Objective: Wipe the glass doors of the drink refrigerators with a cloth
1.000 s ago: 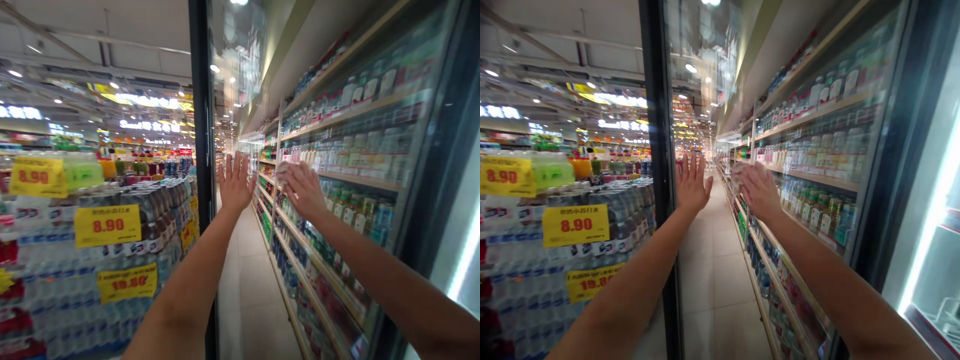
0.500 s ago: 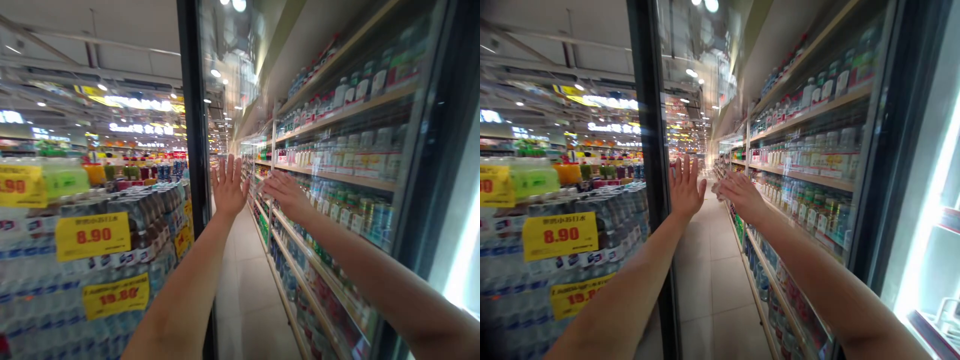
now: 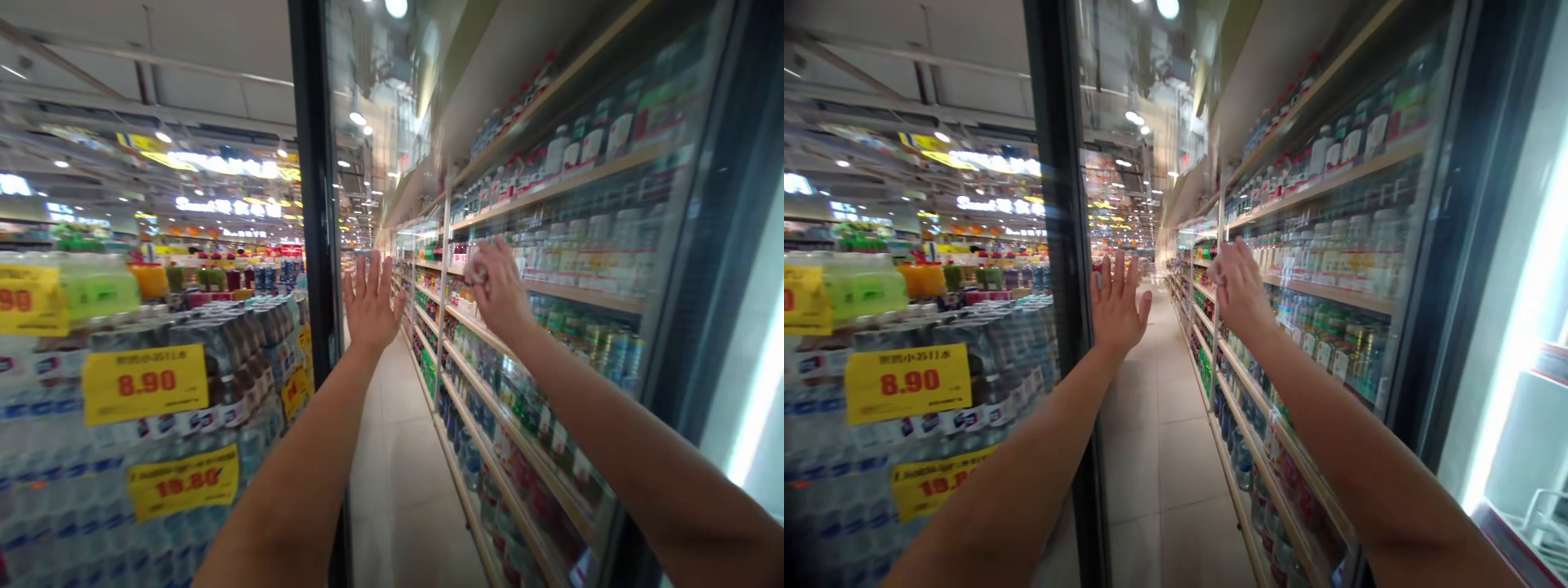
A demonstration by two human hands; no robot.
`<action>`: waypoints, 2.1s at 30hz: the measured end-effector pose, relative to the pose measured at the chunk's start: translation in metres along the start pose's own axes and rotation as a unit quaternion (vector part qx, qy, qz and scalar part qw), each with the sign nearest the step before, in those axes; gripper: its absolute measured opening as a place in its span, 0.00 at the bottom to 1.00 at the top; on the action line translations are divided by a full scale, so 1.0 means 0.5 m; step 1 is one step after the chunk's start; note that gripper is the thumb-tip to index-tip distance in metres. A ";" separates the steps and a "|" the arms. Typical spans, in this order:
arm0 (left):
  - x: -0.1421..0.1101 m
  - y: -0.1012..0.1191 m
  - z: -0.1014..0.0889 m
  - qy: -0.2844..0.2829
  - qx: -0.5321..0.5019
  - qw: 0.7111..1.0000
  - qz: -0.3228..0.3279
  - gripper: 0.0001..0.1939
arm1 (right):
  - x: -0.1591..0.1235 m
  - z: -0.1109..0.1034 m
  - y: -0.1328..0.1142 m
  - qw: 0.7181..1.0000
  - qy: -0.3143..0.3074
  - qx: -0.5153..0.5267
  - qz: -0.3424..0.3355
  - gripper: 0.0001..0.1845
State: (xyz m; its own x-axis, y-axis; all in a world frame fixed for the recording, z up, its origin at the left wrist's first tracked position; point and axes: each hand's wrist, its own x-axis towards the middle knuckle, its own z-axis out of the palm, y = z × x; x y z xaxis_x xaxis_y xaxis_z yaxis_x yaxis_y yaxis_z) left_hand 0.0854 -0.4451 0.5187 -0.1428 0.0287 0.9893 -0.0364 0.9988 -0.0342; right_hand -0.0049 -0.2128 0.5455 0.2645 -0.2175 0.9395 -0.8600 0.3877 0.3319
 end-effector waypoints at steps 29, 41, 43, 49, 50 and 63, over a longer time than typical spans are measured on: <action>0.002 0.005 -0.004 -0.001 0.016 1.000 0.001 0.33 | -0.045 0.012 -0.024 1.000 -0.011 0.008 0.009 0.23; 0.001 0.000 0.002 -0.003 0.022 1.000 0.005 0.33 | -0.056 0.012 -0.018 0.999 0.008 -0.038 -0.005 0.25; 0.002 -0.001 0.002 -0.001 0.024 1.000 0.006 0.33 | -0.075 0.019 -0.034 0.995 -0.067 -0.008 -0.074 0.26; 0.001 -0.002 0.004 0.001 0.011 1.000 0.004 0.32 | -0.047 -0.012 0.012 0.999 -0.009 -0.043 -0.008 0.26; 0.001 -0.001 0.004 0.003 0.011 1.000 0.003 0.32 | -0.041 -0.015 0.017 0.998 0.020 -0.054 0.024 0.26; 0.001 -0.005 0.005 0.008 0.019 1.000 0.017 0.32 | -0.048 -0.028 0.022 0.995 0.022 -0.082 0.052 0.25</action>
State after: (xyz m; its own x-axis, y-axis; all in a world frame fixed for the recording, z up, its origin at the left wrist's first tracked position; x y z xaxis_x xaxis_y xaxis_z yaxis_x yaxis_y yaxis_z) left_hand 0.0830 -0.4476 0.5191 -0.1284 0.0642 0.9896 -0.0700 0.9948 -0.0736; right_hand -0.0146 -0.1907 0.5278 0.2000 -0.1318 0.9709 -0.8016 0.5478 0.2395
